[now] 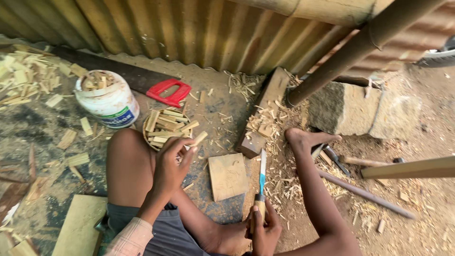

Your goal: The person sits on the ground and uses a chisel and a wooden mallet to carve small rectangular pieces of wood. They repeatedly strike the chisel to shape the wood and place the finished pieces into a nearby container.

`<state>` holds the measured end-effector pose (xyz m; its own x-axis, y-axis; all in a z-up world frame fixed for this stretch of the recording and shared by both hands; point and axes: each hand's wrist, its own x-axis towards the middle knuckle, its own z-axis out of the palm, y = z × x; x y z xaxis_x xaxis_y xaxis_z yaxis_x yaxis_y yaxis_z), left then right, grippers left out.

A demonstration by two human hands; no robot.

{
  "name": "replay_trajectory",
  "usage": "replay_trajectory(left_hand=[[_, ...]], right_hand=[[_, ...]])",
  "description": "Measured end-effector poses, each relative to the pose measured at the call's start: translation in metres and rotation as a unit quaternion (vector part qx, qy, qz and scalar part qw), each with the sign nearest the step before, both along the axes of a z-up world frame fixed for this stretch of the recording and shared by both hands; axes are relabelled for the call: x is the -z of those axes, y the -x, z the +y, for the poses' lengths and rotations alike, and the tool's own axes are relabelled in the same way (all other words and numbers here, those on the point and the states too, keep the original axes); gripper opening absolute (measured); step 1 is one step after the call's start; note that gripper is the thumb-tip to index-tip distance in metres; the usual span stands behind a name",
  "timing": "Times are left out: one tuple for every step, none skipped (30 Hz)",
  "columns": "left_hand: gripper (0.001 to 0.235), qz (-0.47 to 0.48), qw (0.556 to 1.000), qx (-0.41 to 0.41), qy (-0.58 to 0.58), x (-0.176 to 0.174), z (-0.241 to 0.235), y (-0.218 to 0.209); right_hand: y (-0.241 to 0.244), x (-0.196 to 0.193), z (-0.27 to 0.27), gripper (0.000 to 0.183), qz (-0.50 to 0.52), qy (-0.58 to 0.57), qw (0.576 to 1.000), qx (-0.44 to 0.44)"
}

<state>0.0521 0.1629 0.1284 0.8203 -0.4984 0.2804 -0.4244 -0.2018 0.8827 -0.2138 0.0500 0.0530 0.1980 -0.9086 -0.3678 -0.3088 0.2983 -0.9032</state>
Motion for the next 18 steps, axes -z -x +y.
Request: replay_trajectory(left_hand=[[0.021, -0.013, 1.0, 0.024, 0.009, 0.001, -0.008, 0.002], [0.021, -0.026, 0.998, 0.048, 0.019, 0.002, -0.018, 0.004], [0.02, -0.037, 0.997, 0.069, 0.027, 0.005, -0.027, 0.008], [0.019, -0.041, 0.995, 0.09, 0.024, 0.009, -0.035, 0.012], [0.017, -0.048, 0.992, 0.113, 0.021, 0.012, -0.045, 0.015], [0.016, -0.054, 0.989, 0.136, 0.019, 0.015, -0.054, 0.017], [0.016, -0.077, 0.984, 0.162, 0.022, 0.019, -0.064, 0.017], [0.017, -0.1, 0.977, 0.188, 0.026, 0.023, -0.075, 0.017], [0.017, -0.118, 0.969, 0.214, 0.029, 0.029, -0.084, 0.021], [0.016, -0.11, 0.967, 0.229, 0.019, 0.036, -0.094, 0.023], [0.016, -0.103, 0.964, 0.244, 0.009, 0.041, -0.105, 0.022], [0.015, -0.096, 0.961, 0.259, -0.001, 0.047, -0.113, 0.022], [0.016, -0.083, 0.962, 0.259, -0.019, 0.052, -0.121, 0.023], [0.018, -0.069, 0.963, 0.259, -0.037, 0.057, -0.127, 0.024], [0.02, -0.058, 0.963, 0.256, -0.055, 0.061, -0.134, 0.023], [0.021, -0.06, 0.961, 0.265, -0.051, 0.066, -0.139, 0.022], [0.022, -0.06, 0.96, 0.27, -0.051, 0.071, -0.141, 0.023], [0.023, -0.06, 0.958, 0.276, -0.05, 0.077, -0.142, 0.024]], right_hand=[[0.0, -0.004, 0.001, 0.058, -0.011, 0.001, 1.0, -0.003], [0.0, -0.007, 0.003, 0.059, -0.021, 0.003, 1.0, -0.007], [0.001, -0.01, 0.004, 0.059, -0.06, 0.001, 0.998, -0.005], [0.002, -0.012, 0.006, 0.06, -0.098, -0.001, 0.995, -0.003], [0.002, -0.014, 0.006, 0.061, -0.139, -0.001, 0.99, 0.0], [0.005, -0.017, 0.007, 0.062, -0.161, -0.019, 0.987, -0.002], [0.009, -0.02, 0.007, 0.063, -0.185, -0.035, 0.982, -0.003], [0.012, -0.022, 0.005, 0.065, -0.208, -0.051, 0.977, -0.005], [0.019, -0.023, 0.005, 0.065, -0.233, -0.06, 0.97, -0.019], [0.026, -0.024, 0.005, 0.065, -0.257, -0.069, 0.963, -0.034], [0.032, -0.026, 0.005, 0.066, -0.282, -0.077, 0.955, -0.048], [0.039, -0.028, 0.003, 0.064, -0.313, -0.07, 0.945, -0.064], [0.045, -0.032, 0.002, 0.064, -0.343, -0.063, 0.934, -0.08], [0.05, -0.038, -0.001, 0.065, -0.373, -0.056, 0.921, -0.096], [0.052, -0.045, -0.006, 0.065, -0.366, -0.034, 0.922, -0.118], [0.054, -0.055, -0.01, 0.065, -0.358, -0.013, 0.923, -0.141], [0.056, -0.065, -0.013, 0.066, -0.35, 0.004, 0.922, -0.165], [0.056, -0.074, -0.018, 0.071, -0.31, 0.046, 0.93, -0.192]])
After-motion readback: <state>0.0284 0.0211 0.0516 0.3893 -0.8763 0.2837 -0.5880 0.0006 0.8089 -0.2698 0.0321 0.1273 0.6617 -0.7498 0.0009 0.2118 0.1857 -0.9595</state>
